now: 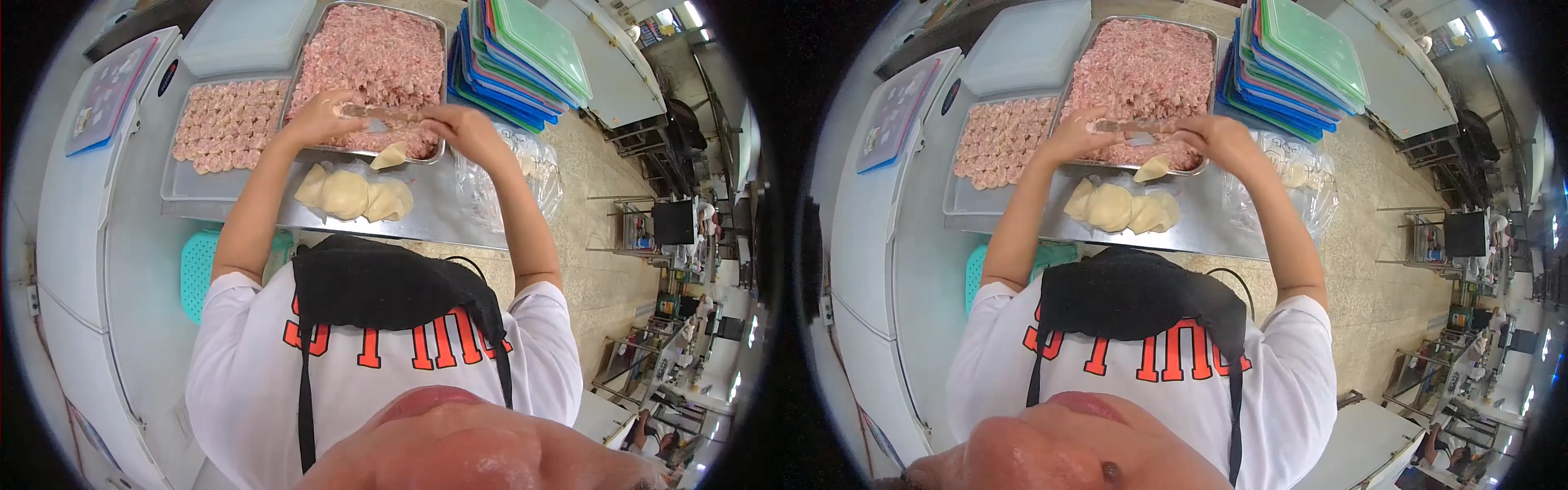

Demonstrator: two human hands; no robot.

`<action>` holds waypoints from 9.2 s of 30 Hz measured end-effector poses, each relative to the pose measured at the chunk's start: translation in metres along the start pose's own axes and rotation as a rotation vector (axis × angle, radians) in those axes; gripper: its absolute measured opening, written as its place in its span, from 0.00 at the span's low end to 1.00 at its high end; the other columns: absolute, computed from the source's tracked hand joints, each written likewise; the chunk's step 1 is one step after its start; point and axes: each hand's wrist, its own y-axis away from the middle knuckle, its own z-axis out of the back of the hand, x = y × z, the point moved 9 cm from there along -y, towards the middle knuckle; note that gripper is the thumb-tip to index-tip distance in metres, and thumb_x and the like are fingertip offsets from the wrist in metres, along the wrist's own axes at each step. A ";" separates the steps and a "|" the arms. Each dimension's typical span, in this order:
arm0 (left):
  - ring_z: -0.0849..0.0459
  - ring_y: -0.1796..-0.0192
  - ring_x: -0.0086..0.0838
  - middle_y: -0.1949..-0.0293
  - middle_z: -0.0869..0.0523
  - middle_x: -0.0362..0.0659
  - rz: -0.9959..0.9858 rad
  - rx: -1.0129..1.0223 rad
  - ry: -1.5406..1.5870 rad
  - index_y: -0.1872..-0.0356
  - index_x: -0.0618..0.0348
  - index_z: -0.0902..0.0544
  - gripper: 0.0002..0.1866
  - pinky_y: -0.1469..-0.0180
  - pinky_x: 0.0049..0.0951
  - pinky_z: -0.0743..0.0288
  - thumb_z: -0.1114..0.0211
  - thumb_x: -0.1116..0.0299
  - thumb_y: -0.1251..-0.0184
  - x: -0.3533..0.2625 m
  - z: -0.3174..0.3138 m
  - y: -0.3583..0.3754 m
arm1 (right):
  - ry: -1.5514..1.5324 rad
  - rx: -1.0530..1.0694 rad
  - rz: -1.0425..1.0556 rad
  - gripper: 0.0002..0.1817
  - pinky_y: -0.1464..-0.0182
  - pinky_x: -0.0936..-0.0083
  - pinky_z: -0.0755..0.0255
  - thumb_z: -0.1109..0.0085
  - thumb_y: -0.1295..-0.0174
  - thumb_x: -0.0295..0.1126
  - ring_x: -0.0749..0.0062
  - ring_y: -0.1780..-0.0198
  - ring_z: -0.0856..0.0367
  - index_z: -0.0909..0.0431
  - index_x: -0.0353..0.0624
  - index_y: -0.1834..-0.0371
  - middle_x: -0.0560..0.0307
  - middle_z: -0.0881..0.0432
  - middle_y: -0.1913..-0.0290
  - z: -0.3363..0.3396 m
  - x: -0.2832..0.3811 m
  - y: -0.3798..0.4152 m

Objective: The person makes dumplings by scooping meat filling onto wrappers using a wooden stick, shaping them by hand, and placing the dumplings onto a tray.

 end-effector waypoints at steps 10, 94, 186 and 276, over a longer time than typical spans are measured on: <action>0.24 0.39 0.42 0.43 0.21 0.54 0.144 -0.191 0.063 0.48 0.64 0.21 0.33 0.37 0.34 0.32 0.25 0.51 0.51 0.016 0.039 0.019 | 0.054 -0.122 -0.037 0.14 0.58 0.62 0.25 0.44 0.36 0.39 0.48 0.59 0.18 0.19 0.42 0.55 0.44 0.17 0.60 0.034 0.044 -0.007; 0.18 0.50 0.29 0.52 0.16 0.45 0.359 -0.476 1.039 0.44 0.62 0.23 0.17 0.50 0.29 0.24 0.44 0.67 0.29 0.070 0.046 0.108 | 0.777 -0.036 -0.051 0.08 0.72 0.61 0.23 0.45 0.49 0.30 0.56 0.72 0.15 0.17 0.43 0.79 0.49 0.16 0.73 -0.035 -0.094 -0.036; 0.20 0.48 0.41 0.52 0.19 0.52 0.452 -0.316 1.876 0.49 0.69 0.25 0.17 0.42 0.41 0.25 0.47 0.65 0.29 0.088 -0.088 -0.029 | 0.433 -0.131 -0.353 0.14 0.67 0.61 0.25 0.46 0.37 0.33 0.55 0.66 0.18 0.22 0.52 0.49 0.52 0.18 0.65 -0.053 -0.051 0.025; 0.22 0.42 0.40 0.46 0.18 0.47 0.019 0.265 0.183 0.45 0.54 0.22 0.28 0.40 0.32 0.30 0.27 0.64 0.50 -0.028 -0.008 -0.003 | -0.309 0.015 -0.206 0.16 0.53 0.66 0.26 0.44 0.34 0.40 0.53 0.56 0.17 0.19 0.43 0.49 0.44 0.16 0.57 -0.018 0.011 0.039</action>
